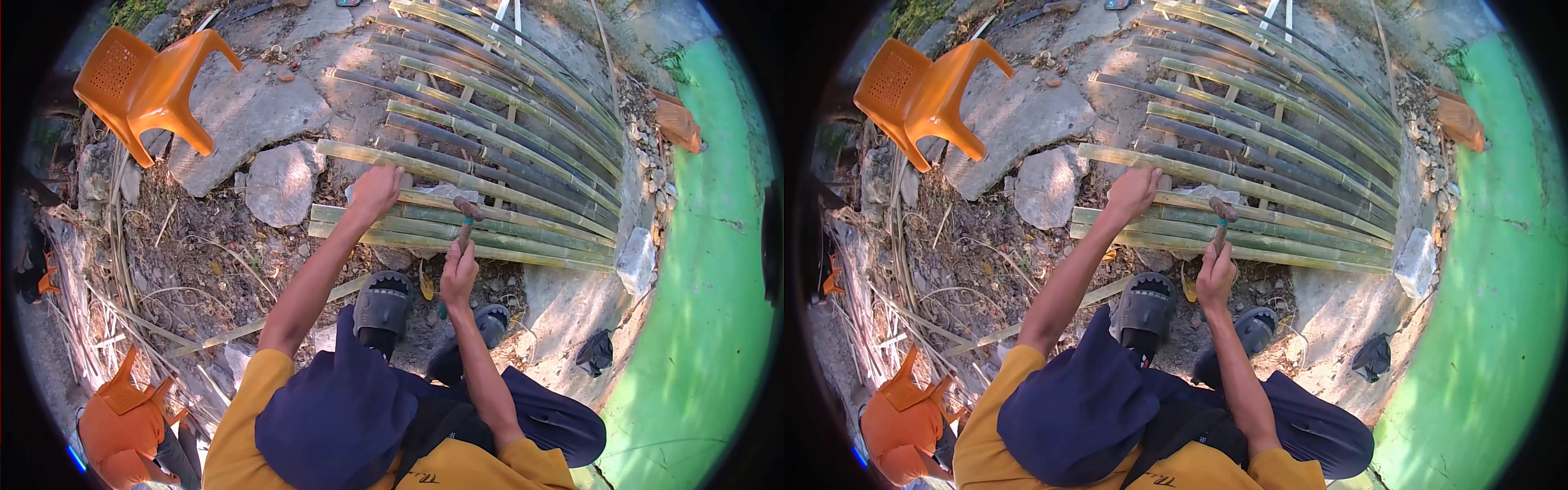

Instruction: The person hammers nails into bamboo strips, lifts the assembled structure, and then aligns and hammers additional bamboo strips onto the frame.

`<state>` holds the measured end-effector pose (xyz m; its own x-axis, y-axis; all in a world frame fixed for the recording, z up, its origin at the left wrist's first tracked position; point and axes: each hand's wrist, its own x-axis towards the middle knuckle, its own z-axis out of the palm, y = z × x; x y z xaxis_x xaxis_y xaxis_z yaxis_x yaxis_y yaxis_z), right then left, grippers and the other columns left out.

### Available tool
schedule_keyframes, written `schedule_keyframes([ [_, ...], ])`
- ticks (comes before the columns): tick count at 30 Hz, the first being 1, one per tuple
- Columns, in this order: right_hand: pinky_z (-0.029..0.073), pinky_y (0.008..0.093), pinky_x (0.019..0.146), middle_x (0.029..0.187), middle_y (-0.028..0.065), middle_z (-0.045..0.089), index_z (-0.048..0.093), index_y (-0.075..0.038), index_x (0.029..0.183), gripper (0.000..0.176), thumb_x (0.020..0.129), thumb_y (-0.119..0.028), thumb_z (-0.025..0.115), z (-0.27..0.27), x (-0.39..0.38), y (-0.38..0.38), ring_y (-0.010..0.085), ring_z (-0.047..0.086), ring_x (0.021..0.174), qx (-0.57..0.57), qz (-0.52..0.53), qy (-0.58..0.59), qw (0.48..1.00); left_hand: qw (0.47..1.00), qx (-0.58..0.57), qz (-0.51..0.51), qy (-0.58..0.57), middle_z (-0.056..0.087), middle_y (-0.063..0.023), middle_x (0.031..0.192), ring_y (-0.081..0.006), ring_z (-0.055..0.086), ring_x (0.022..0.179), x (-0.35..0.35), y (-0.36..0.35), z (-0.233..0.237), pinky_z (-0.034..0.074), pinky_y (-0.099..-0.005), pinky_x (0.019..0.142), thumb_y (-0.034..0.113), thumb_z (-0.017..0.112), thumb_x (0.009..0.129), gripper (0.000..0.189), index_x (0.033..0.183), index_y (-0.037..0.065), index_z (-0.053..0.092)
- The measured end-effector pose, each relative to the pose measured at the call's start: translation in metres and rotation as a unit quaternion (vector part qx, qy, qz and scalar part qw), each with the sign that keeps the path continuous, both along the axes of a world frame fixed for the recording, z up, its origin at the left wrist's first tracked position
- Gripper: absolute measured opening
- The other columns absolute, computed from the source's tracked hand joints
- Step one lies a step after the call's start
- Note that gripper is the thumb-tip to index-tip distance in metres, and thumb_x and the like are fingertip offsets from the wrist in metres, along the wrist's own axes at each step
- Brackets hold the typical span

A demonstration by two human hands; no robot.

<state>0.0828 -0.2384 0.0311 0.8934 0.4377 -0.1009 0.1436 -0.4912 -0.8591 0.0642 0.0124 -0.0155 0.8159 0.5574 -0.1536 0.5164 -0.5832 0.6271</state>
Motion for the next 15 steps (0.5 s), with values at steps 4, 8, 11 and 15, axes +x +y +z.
schedule_keyframes([
  [4, 0.045, 0.0450, 0.057, 0.072, 0.0173, 0.061, 0.054, 0.000, 0.104, 0.026, 0.109, -0.024, 0.047, 0.003, 0.000, 0.000, 0.0353, 0.062, 0.061, -0.007, 0.003, 0.000, 1.000, 0.994, 0.065, -0.079, 0.045, 0.069, -0.0232, 0.085, -0.0459, 0.066, 0.084, -0.018, -0.009, 0.008, 0.053, -0.0556, 0.078, 0.040, 0.041, 0.109, 0.047, 0.092, 0.003, 0.065],
  [8, 0.044, 0.0453, 0.057, 0.071, 0.0174, 0.060, 0.054, 0.001, 0.105, 0.026, 0.109, -0.023, 0.047, 0.001, -0.001, -0.002, 0.0358, 0.062, 0.061, -0.017, 0.009, 0.003, 1.000, 0.990, 0.056, -0.124, 0.046, 0.069, -0.0226, 0.090, -0.0443, 0.067, 0.089, -0.024, -0.005, 0.017, 0.053, -0.0524, 0.082, 0.048, 0.036, 0.109, 0.053, 0.097, 0.004, 0.064],
  [11, 0.043, 0.0456, 0.056, 0.069, 0.0181, 0.059, 0.054, 0.001, 0.104, 0.025, 0.109, -0.022, 0.047, 0.003, -0.001, 0.000, 0.0359, 0.061, 0.059, -0.016, 0.017, 0.006, 1.000, 0.974, 0.026, -0.185, 0.128, 0.069, -0.0220, 0.095, -0.0440, 0.065, 0.094, -0.020, 0.004, 0.028, 0.052, -0.0502, 0.085, 0.054, 0.031, 0.109, 0.061, 0.099, 0.003, 0.064],
  [15, 0.042, 0.0458, 0.055, 0.067, 0.0189, 0.057, 0.054, 0.001, 0.103, 0.024, 0.109, -0.022, 0.047, 0.006, 0.000, 0.005, 0.0362, 0.060, 0.058, -0.016, 0.023, 0.007, 1.000, 0.974, -0.009, -0.189, 0.129, 0.068, -0.0208, 0.096, -0.0430, 0.065, 0.094, -0.020, 0.006, 0.026, 0.052, -0.0503, 0.084, 0.054, 0.029, 0.109, 0.062, 0.096, 0.003, 0.062],
])
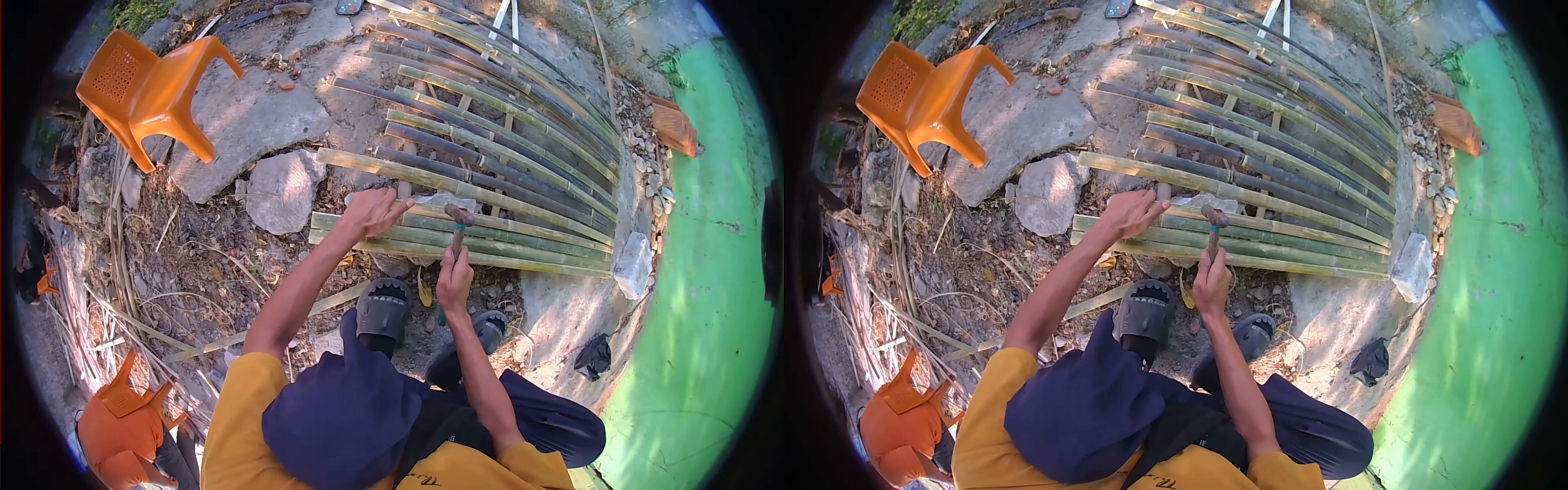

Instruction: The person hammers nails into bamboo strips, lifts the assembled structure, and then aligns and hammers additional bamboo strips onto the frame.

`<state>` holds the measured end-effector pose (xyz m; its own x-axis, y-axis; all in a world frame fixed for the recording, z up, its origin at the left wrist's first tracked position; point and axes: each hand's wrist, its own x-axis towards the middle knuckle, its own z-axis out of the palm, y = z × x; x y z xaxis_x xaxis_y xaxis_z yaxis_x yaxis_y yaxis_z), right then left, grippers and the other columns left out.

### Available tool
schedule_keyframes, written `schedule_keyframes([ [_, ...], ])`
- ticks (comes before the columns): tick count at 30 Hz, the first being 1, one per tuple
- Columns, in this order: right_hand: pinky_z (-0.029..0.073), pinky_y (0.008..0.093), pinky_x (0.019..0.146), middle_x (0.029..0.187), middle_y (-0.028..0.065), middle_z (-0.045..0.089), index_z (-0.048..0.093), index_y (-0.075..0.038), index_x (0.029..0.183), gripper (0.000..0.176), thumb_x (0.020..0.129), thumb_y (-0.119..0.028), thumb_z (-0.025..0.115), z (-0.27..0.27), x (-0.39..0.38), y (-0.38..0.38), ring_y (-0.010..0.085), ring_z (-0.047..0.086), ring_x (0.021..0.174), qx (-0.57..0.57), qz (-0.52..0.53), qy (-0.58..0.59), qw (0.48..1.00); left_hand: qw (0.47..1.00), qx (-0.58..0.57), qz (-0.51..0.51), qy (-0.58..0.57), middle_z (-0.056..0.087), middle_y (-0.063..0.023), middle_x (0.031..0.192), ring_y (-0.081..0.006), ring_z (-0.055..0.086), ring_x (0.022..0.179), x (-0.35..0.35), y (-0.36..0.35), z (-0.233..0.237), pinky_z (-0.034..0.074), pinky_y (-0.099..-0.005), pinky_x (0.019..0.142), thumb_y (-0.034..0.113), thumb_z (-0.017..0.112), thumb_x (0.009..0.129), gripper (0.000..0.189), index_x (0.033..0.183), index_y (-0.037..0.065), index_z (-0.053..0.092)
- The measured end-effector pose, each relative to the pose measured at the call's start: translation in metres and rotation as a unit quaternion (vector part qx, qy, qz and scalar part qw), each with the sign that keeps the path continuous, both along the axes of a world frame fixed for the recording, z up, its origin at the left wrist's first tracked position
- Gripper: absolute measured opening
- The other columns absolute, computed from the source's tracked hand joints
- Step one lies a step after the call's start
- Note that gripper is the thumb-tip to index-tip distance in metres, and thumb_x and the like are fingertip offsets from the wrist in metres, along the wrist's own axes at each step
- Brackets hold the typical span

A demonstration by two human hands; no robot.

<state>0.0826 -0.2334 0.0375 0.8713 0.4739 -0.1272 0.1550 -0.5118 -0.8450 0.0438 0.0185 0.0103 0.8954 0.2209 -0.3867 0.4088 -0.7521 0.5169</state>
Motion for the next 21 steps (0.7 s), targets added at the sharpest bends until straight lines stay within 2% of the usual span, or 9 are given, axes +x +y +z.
schedule_keyframes([
  [5, 0.042, 0.0482, 0.056, 0.068, 0.0217, 0.057, 0.053, 0.001, 0.104, 0.023, 0.109, -0.021, 0.048, -0.001, 0.001, 0.002, 0.0408, 0.059, 0.060, 0.000, 0.006, 0.004, 1.000, 0.997, -0.014, 0.041, -0.071, 0.067, -0.0201, 0.088, -0.0439, 0.066, 0.086, -0.005, -0.010, -0.024, 0.052, -0.0531, 0.079, 0.046, 0.030, 0.109, 0.055, 0.092, 0.003, 0.061],
  [7, 0.042, 0.0492, 0.056, 0.068, 0.0227, 0.057, 0.053, 0.001, 0.104, 0.023, 0.108, -0.021, 0.049, 0.000, -0.002, 0.002, 0.0428, 0.060, 0.061, -0.013, 0.014, 0.004, 1.000, 0.983, 0.064, 0.111, -0.131, 0.069, -0.0211, 0.088, -0.0454, 0.067, 0.085, -0.008, -0.024, -0.033, 0.054, -0.0546, 0.077, 0.040, 0.032, 0.109, 0.049, 0.093, 0.004, 0.062],
  [8, 0.042, 0.0503, 0.057, 0.069, 0.0236, 0.057, 0.052, 0.001, 0.104, 0.023, 0.108, -0.021, 0.049, 0.001, -0.001, 0.003, 0.0448, 0.060, 0.062, -0.020, 0.022, -0.001, 1.000, 0.983, 0.064, 0.112, -0.132, 0.069, -0.0211, 0.088, -0.0454, 0.067, 0.085, -0.005, -0.025, -0.036, 0.054, -0.0546, 0.077, 0.040, 0.032, 0.109, 0.049, 0.093, 0.004, 0.062],
  [10, 0.042, 0.0507, 0.057, 0.069, 0.0242, 0.057, 0.052, 0.001, 0.104, 0.023, 0.108, -0.021, 0.049, 0.002, -0.003, 0.005, 0.0460, 0.060, 0.063, -0.017, 0.026, -0.007, 1.000, 0.977, 0.040, 0.195, -0.076, 0.072, -0.0237, 0.091, -0.0452, 0.069, 0.085, -0.001, -0.027, -0.037, 0.056, -0.0555, 0.075, 0.036, 0.036, 0.108, 0.044, 0.095, 0.004, 0.063],
  [11, 0.042, 0.0512, 0.057, 0.070, 0.0249, 0.057, 0.052, 0.001, 0.104, 0.023, 0.108, -0.021, 0.049, 0.002, -0.003, 0.006, 0.0471, 0.060, 0.064, -0.013, 0.028, -0.016, 0.999, 0.977, 0.040, 0.194, -0.076, 0.072, -0.0237, 0.091, -0.0452, 0.069, 0.085, 0.002, -0.027, -0.037, 0.056, -0.0555, 0.075, 0.036, 0.036, 0.108, 0.044, 0.095, 0.004, 0.063],
  [13, 0.042, 0.0513, 0.057, 0.070, 0.0250, 0.058, 0.052, 0.001, 0.104, 0.023, 0.108, -0.021, 0.049, 0.000, -0.004, 0.004, 0.0475, 0.060, 0.065, -0.021, 0.028, -0.003, 0.999, 0.962, 0.032, 0.262, -0.063, 0.072, -0.0256, 0.090, -0.0453, 0.071, 0.083, 0.005, -0.029, -0.034, 0.056, -0.0566, 0.074, 0.035, 0.038, 0.108, 0.044, 0.095, 0.005, 0.066],
  [21, 0.043, 0.0520, 0.058, 0.072, 0.0268, 0.059, 0.052, 0.001, 0.105, 0.022, 0.108, -0.021, 0.049, 0.004, -0.004, 0.010, 0.0487, 0.062, 0.068, -0.024, 0.032, 0.016, 0.999, 0.959, 0.098, 0.234, -0.129, 0.068, -0.0250, 0.069, -0.0447, 0.068, 0.064, 0.006, -0.029, -0.044, 0.056, -0.0552, 0.061, 0.034, 0.047, 0.106, 0.048, 0.074, 0.006, 0.069],
])
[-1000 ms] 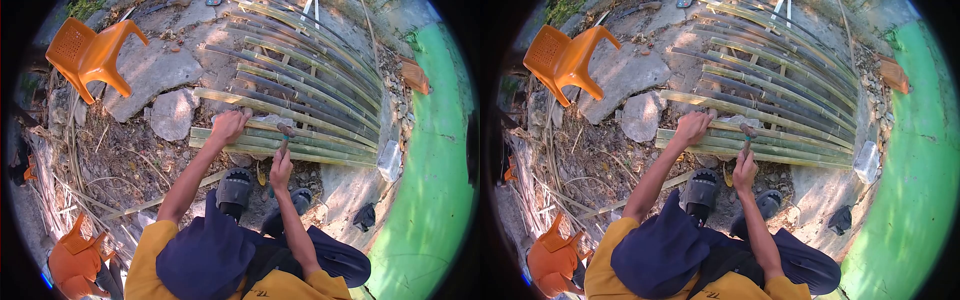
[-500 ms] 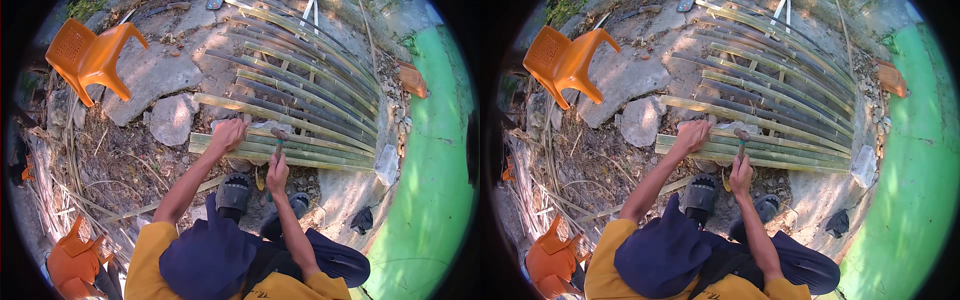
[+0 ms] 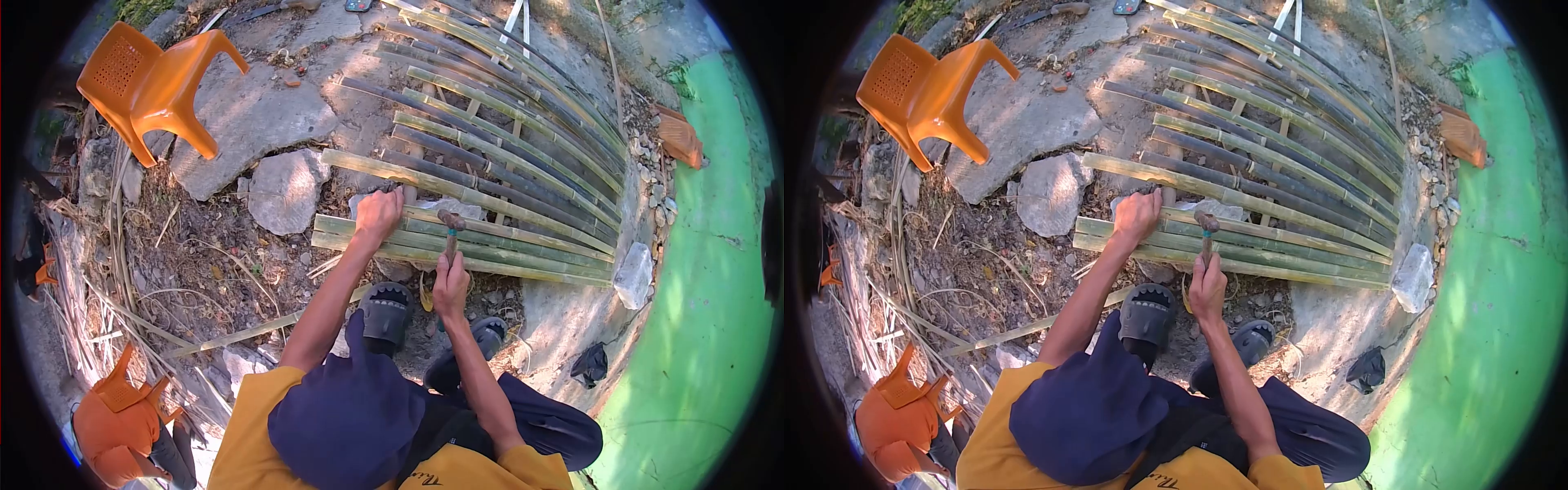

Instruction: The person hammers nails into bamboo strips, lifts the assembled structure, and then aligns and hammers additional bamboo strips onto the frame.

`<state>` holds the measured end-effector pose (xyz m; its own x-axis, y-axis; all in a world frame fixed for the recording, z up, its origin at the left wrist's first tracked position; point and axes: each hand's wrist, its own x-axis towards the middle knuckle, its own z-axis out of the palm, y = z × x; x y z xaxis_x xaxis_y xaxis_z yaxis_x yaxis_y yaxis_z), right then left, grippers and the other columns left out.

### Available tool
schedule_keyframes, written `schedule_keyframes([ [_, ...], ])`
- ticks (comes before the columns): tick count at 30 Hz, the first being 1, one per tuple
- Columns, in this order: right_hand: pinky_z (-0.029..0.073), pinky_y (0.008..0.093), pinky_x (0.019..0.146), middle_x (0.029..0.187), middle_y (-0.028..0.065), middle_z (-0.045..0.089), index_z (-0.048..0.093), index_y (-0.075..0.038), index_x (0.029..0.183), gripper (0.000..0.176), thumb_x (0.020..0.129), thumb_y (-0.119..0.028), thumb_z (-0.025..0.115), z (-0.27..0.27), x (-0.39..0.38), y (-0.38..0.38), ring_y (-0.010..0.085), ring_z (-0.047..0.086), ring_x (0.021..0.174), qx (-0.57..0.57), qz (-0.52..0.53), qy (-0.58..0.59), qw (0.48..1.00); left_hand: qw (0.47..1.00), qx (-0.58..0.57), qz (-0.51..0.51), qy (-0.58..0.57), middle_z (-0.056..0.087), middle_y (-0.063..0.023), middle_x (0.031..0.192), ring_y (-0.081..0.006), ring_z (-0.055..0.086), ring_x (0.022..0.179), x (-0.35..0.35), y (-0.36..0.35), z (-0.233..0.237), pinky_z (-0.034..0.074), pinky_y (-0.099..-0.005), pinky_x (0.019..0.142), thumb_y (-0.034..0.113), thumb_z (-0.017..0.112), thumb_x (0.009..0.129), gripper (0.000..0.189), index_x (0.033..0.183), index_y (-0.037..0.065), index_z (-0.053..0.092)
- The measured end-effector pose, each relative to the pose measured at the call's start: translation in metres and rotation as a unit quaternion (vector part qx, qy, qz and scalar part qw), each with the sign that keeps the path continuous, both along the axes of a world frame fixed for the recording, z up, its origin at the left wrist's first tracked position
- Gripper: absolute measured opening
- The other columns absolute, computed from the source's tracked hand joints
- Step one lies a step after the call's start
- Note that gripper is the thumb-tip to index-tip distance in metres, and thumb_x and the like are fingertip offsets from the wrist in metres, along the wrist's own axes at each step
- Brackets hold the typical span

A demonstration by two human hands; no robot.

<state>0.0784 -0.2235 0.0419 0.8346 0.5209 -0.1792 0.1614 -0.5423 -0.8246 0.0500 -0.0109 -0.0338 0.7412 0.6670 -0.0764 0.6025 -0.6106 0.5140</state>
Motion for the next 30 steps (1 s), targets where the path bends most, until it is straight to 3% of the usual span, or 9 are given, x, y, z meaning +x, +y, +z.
schedule_keyframes([
  [11, 0.044, 0.0534, 0.060, 0.076, 0.0285, 0.061, 0.051, 0.001, 0.113, 0.019, 0.108, -0.016, 0.047, -0.004, -0.020, 0.023, 0.0506, 0.063, 0.072, 0.017, 0.072, 0.000, 0.997, 0.998, 0.040, 0.022, -0.036, 0.065, -0.0244, 0.063, -0.0431, 0.066, 0.056, 0.001, 0.000, -0.013, 0.055, -0.0529, 0.053, 0.031, 0.055, 0.103, 0.047, 0.067, 0.004, 0.068],
  [14, 0.043, 0.0536, 0.059, 0.073, 0.0278, 0.060, 0.051, 0.001, 0.112, 0.019, 0.108, -0.017, 0.047, 0.008, -0.027, 0.021, 0.0501, 0.063, 0.070, 0.024, 0.049, 0.017, 0.998, 0.998, 0.055, 0.008, -0.026, 0.066, -0.0262, 0.066, -0.0444, 0.067, 0.060, -0.001, 0.000, -0.021, 0.056, -0.0541, 0.057, 0.034, 0.052, 0.104, 0.050, 0.068, 0.003, 0.069],
  [16, 0.042, 0.0537, 0.058, 0.072, 0.0274, 0.060, 0.050, 0.002, 0.112, 0.019, 0.108, -0.017, 0.047, 0.003, -0.029, 0.023, 0.0500, 0.062, 0.069, 0.032, 0.035, 0.022, 0.999, 0.999, -0.007, 0.022, 0.022, 0.068, -0.0279, 0.071, -0.0465, 0.069, 0.065, 0.002, 0.002, -0.013, 0.057, -0.0557, 0.062, 0.036, 0.048, 0.106, 0.054, 0.070, 0.002, 0.070],
  [22, 0.042, 0.0523, 0.056, 0.069, 0.0260, 0.058, 0.049, 0.002, 0.112, 0.020, 0.109, -0.018, 0.046, 0.011, -0.019, 0.030, 0.0485, 0.062, 0.065, -0.009, 0.049, 0.019, 0.999, 0.998, -0.036, 0.014, 0.058, 0.070, -0.0301, 0.078, -0.0490, 0.070, 0.072, 0.005, 0.003, -0.001, 0.058, -0.0567, 0.073, 0.040, 0.041, 0.107, 0.061, 0.075, -0.001, 0.074],
  [26, 0.041, 0.0534, 0.056, 0.070, 0.0279, 0.058, 0.048, 0.002, 0.111, 0.019, 0.109, -0.017, 0.046, 0.009, -0.022, 0.031, 0.0496, 0.062, 0.067, 0.081, 0.013, -0.041, 0.996, 0.997, -0.041, 0.024, 0.054, 0.070, -0.0307, 0.079, -0.0493, 0.070, 0.074, 0.005, 0.005, 0.001, 0.058, -0.0570, 0.076, 0.041, 0.039, 0.107, 0.063, 0.076, -0.001, 0.075],
  [28, 0.041, 0.0522, 0.055, 0.069, 0.0264, 0.057, 0.049, 0.002, 0.110, 0.019, 0.109, -0.017, 0.046, -0.015, -0.024, 0.029, 0.0473, 0.063, 0.065, -0.022, 0.062, -0.039, 0.997, 0.996, -0.045, 0.016, 0.080, 0.070, -0.0309, 0.081, -0.0494, 0.070, 0.075, 0.007, 0.005, 0.002, 0.057, -0.0572, 0.076, 0.040, 0.038, 0.108, 0.064, 0.076, -0.002, 0.075],
  [30, 0.041, 0.0518, 0.055, 0.069, 0.0252, 0.056, 0.049, 0.003, 0.111, 0.020, 0.109, -0.017, 0.046, -0.013, -0.018, 0.027, 0.0452, 0.063, 0.064, -0.040, 0.063, -0.030, 0.997, 0.996, -0.047, 0.011, 0.073, 0.070, -0.0310, 0.081, -0.0495, 0.070, 0.075, 0.009, 0.006, 0.005, 0.057, -0.0572, 0.077, 0.040, 0.037, 0.108, 0.064, 0.077, -0.002, 0.075],
])
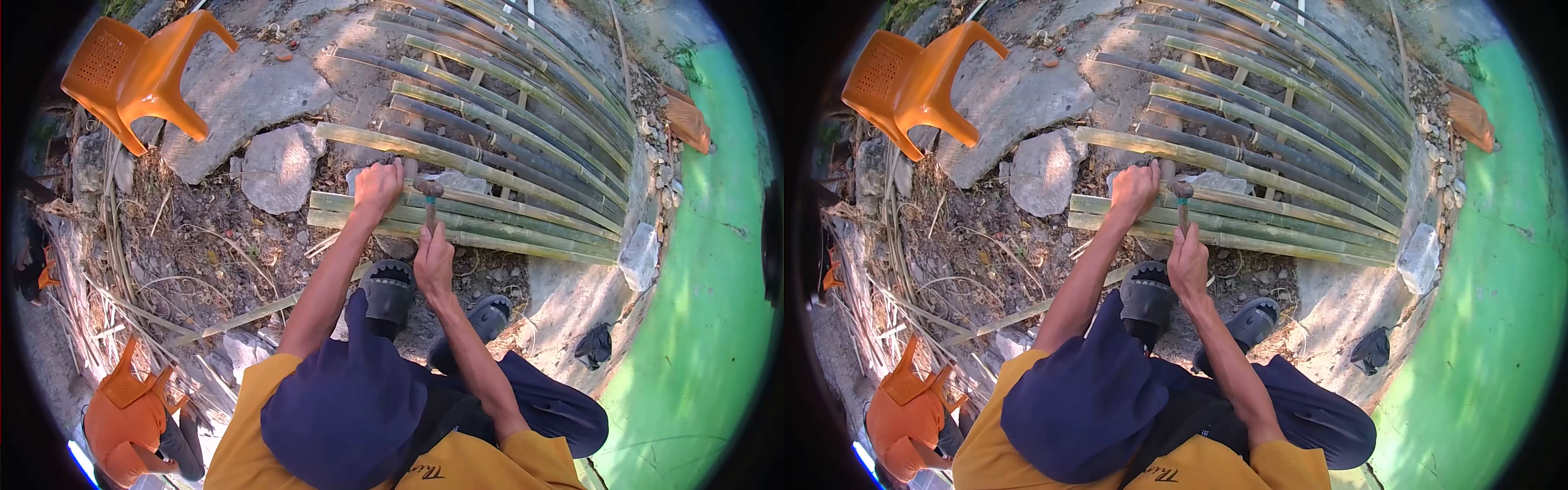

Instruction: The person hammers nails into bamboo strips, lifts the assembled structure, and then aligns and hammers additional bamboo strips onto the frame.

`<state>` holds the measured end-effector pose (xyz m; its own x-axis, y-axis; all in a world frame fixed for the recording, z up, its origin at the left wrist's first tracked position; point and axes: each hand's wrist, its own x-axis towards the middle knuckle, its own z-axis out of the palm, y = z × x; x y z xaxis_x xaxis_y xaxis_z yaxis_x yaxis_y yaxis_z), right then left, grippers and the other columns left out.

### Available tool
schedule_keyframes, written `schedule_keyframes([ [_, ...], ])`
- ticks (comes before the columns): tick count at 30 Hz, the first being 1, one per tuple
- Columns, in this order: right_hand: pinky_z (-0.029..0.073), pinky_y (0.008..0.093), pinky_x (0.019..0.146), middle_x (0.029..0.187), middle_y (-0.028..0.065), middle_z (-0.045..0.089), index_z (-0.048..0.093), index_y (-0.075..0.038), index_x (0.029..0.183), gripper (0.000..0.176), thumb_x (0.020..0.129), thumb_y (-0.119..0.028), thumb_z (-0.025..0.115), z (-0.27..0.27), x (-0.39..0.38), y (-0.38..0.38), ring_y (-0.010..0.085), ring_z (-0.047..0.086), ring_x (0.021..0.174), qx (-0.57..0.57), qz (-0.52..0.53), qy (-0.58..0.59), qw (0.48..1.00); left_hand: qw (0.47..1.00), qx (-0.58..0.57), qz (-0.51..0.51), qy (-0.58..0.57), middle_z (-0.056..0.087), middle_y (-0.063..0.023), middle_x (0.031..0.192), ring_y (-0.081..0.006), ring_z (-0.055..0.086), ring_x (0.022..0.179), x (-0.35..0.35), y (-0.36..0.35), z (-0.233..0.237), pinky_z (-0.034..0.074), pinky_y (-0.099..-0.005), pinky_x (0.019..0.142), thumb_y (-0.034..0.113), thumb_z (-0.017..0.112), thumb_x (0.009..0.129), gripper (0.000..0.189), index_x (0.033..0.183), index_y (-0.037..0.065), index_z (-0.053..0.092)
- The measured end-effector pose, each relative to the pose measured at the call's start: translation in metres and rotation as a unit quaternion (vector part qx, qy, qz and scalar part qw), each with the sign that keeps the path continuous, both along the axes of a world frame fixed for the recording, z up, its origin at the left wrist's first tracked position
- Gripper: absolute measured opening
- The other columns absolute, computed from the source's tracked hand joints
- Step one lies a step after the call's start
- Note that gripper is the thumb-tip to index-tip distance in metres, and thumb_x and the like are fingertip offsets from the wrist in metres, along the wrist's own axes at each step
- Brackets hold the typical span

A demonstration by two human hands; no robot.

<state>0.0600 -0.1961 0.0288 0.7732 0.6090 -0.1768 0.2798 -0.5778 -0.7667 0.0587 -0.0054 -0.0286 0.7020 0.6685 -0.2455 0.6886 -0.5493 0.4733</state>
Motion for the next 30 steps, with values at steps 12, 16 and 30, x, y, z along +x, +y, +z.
schedule_keyframes([
  [12, 0.043, 0.0514, 0.055, 0.070, 0.0284, 0.058, 0.049, 0.002, 0.105, 0.017, 0.107, -0.015, 0.048, 0.021, -0.004, -0.001, 0.0495, 0.062, 0.064, 0.016, -0.026, 0.042, 0.999, 0.999, -0.021, -0.019, 0.035, 0.071, -0.0303, 0.081, -0.0494, 0.071, 0.076, -0.003, -0.003, 0.002, 0.057, -0.0576, 0.076, 0.040, 0.035, 0.108, 0.065, 0.079, -0.001, 0.076],
  [16, 0.045, 0.0500, 0.055, 0.067, 0.0282, 0.057, 0.048, 0.004, 0.104, 0.020, 0.108, -0.015, 0.047, 0.018, -0.010, -0.001, 0.0503, 0.061, 0.065, 0.162, -0.103, -0.005, 0.981, 1.000, -0.004, -0.014, 0.027, 0.071, -0.0310, 0.082, -0.0493, 0.071, 0.077, -0.002, 0.000, -0.004, 0.057, -0.0579, 0.077, 0.040, 0.034, 0.108, 0.066, 0.079, -0.001, 0.076],
  [30, 0.044, 0.0539, 0.056, 0.070, 0.0285, 0.059, 0.049, 0.004, 0.110, 0.017, 0.107, -0.013, 0.049, 0.013, -0.002, 0.002, 0.0498, 0.064, 0.067, -0.004, 0.008, 0.012, 1.000, 0.999, 0.012, -0.008, 0.031, 0.072, -0.0276, 0.079, -0.0462, 0.072, 0.074, 0.005, -0.002, 0.001, 0.058, -0.0559, 0.074, 0.040, 0.035, 0.108, 0.065, 0.078, 0.001, 0.077],
])
